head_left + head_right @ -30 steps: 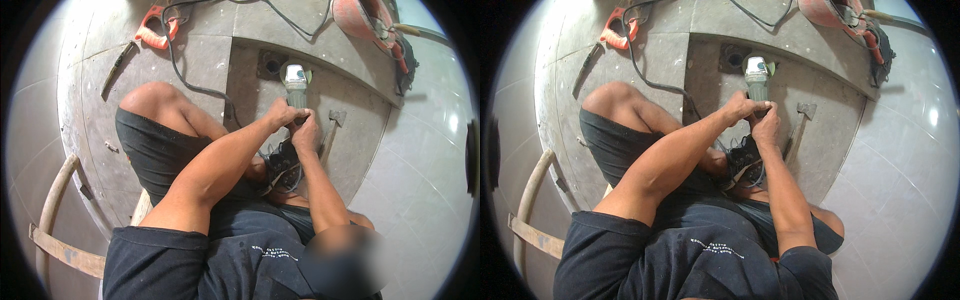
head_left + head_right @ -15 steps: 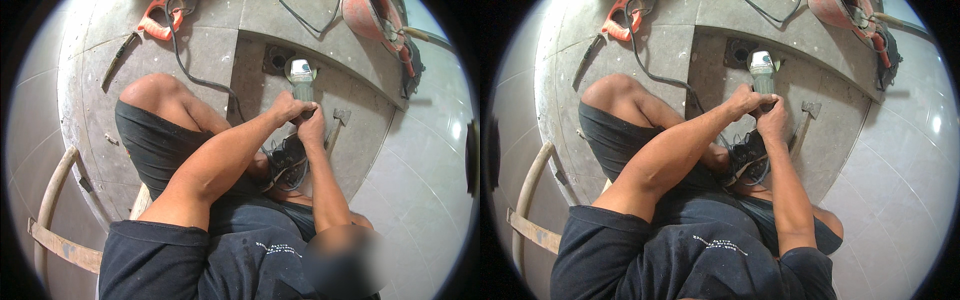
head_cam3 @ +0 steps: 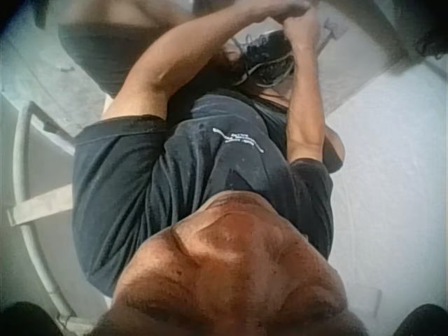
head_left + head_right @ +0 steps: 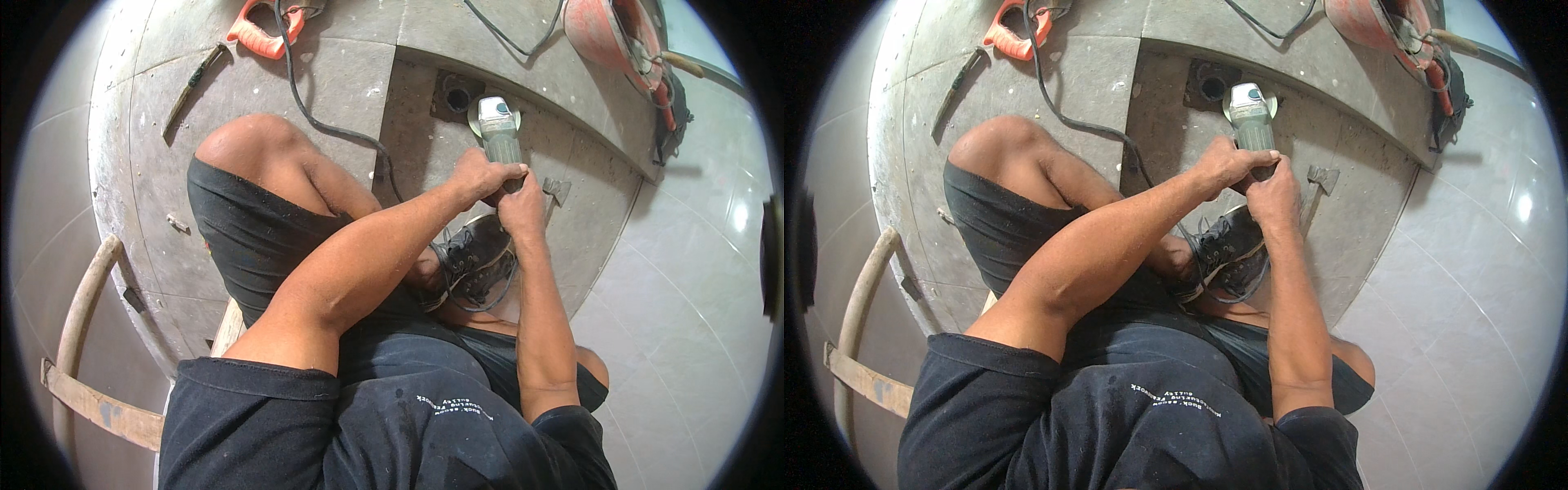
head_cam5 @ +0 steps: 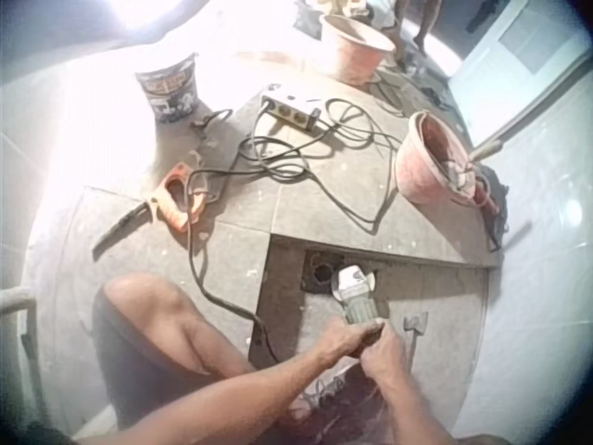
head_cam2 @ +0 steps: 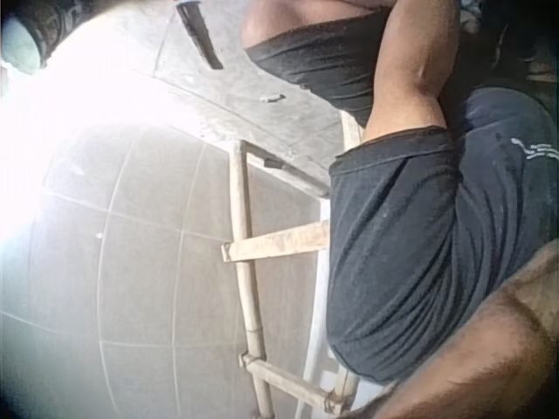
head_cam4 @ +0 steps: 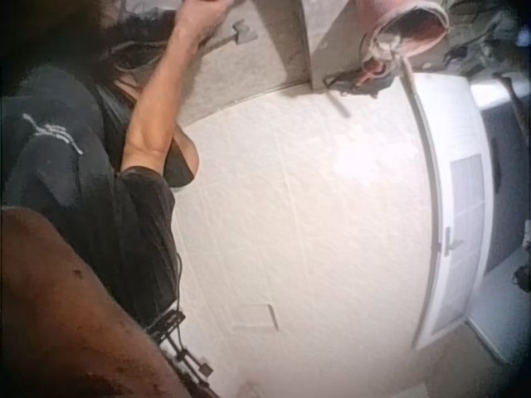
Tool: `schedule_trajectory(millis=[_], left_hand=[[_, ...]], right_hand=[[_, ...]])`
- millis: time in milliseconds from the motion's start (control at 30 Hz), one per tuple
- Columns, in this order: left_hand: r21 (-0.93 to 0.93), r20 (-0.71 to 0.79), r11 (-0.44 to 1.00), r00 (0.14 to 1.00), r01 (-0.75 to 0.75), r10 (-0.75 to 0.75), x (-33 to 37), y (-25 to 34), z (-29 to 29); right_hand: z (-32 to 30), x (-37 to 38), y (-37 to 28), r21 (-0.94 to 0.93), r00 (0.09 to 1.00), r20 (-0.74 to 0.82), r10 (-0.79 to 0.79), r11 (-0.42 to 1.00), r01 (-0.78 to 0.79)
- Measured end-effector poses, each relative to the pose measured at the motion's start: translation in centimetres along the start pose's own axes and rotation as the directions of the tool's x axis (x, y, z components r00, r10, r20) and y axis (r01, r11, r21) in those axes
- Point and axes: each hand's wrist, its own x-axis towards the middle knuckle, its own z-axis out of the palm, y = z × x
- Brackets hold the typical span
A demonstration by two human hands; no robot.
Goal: The person sits on a small stool and uses an angle grinder to smooth the edges of a floor tile around a drain hole. The person holds the tool with both hands and moves it along the tile perimeter to refine the cut.
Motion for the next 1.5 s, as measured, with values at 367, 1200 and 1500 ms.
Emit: schedule_trajectory(millis=[367, 1200, 1500], left_hand=[[-0.010, -0.001, 0.999, 0.999, 0.037, -0.037, -0.4, 0.6, -0.3], [-0.049, -0.035, 0.998, 0.998, 0.051, -0.053, 0.1, 0.1, -0.5], [-0.050, -0.095, 0.998, 0.994, 0.049, -0.053, -0.2, 0.5, -0.4]], right_hand=[[-0.8, 0.2, -1.3, -0.093, 0.999, 0.048, 0.008, 0.996, -0.004], [-1.2, 0.4, -3.0, -0.165, 0.994, 0.099, 0.052, 0.986, -0.035], [-1.3, 0.6, -2.9, -0.120, 0.993, 0.111, 0.048, 0.992, -0.035]])
